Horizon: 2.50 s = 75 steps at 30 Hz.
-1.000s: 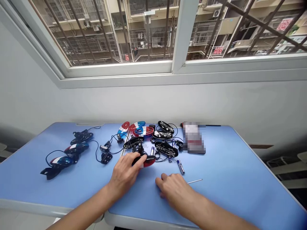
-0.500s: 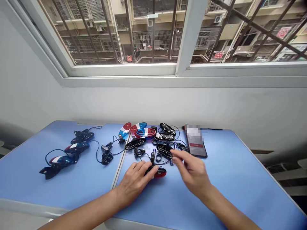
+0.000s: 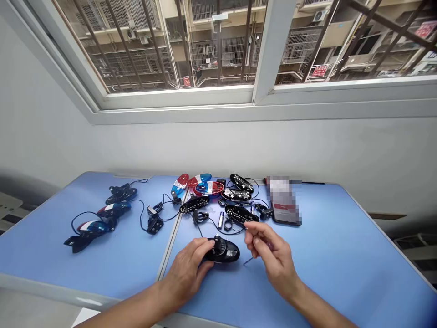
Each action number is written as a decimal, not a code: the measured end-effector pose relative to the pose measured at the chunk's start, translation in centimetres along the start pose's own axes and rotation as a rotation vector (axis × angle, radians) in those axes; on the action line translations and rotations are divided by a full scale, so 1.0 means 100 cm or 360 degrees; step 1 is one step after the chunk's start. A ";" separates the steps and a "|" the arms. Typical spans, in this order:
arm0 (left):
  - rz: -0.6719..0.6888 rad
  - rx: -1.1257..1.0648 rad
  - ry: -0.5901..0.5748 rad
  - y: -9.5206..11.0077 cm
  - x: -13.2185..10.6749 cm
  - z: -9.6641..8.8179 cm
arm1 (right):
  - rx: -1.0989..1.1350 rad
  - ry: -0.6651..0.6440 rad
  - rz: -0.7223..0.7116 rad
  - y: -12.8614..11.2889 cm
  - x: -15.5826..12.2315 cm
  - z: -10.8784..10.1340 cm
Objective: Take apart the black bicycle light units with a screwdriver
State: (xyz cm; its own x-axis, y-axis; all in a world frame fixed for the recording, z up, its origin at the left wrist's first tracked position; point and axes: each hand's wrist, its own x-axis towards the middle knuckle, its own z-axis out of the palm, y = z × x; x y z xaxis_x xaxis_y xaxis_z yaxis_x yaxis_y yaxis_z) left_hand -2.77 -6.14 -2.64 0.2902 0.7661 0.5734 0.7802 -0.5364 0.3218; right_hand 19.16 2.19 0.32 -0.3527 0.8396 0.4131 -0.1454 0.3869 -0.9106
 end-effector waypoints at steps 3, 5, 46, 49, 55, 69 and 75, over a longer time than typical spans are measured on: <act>-0.0149 -0.0084 -0.0083 0.000 0.000 -0.002 | -0.0522 -0.0250 -0.0368 -0.008 0.002 -0.006; -0.0246 -0.0103 -0.0174 0.001 0.005 -0.005 | -0.0940 -0.0334 -0.0566 -0.012 0.005 -0.012; -0.0503 -0.0837 -0.0636 -0.013 0.051 0.002 | -0.0803 -0.0286 -0.0230 -0.033 0.011 -0.025; -0.0485 -0.0815 -0.0615 -0.010 0.052 0.003 | -0.0859 -0.0348 -0.0250 -0.037 0.014 -0.027; -0.0574 -0.0761 -0.0533 -0.005 0.051 0.005 | -0.1092 -0.0363 -0.0266 -0.045 0.027 -0.022; -0.0561 -0.0887 -0.0382 -0.012 0.040 0.015 | -0.0749 -0.0779 -0.0235 -0.046 0.054 -0.021; -0.0605 -0.0921 -0.0392 -0.015 0.043 0.015 | -0.0558 -0.1067 -0.0012 -0.048 0.068 -0.021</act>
State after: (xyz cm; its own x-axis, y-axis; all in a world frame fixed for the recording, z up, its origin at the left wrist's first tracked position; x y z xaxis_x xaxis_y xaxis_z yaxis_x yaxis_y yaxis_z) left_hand -1.82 -1.55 -1.82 0.2269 0.9573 0.1792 0.4543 -0.2668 0.8500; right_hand 19.37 6.81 7.47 -0.8557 0.4681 0.2204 0.1127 0.5844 -0.8036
